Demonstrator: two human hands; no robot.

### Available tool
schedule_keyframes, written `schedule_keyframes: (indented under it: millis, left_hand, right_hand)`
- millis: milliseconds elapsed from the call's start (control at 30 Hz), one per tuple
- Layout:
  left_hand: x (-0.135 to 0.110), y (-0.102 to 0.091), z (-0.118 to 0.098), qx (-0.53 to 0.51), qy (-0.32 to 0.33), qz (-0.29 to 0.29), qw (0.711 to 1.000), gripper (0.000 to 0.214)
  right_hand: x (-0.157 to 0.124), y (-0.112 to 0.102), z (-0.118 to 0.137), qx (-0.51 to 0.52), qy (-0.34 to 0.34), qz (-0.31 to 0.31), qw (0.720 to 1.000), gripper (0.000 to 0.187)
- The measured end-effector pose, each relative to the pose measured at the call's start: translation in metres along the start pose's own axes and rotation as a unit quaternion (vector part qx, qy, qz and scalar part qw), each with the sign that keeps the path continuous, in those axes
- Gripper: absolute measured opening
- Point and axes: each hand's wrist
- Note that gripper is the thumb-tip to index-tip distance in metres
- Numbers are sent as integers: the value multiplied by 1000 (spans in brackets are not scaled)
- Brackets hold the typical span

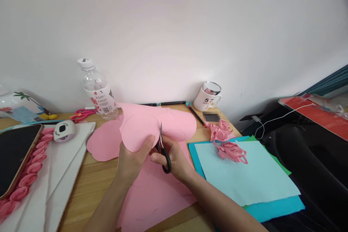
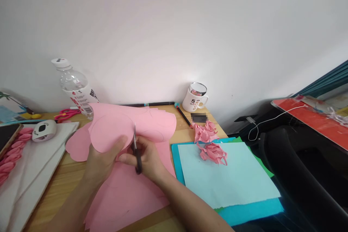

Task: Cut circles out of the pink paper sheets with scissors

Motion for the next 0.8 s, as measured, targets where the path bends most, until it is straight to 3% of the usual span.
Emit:
schedule_keyframes:
  millis: [800]
  left_hand:
    - [2,-3,1,-35,1,12,999,26]
  right_hand:
    - [0,3,7,12,8,-24,1000,48]
Point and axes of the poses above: each hand's wrist, its own x-axis towards the middle knuckle, its own y-axis out of the palm, z = x × y, and after that the axes turned 9 degrees about -z, right-handed
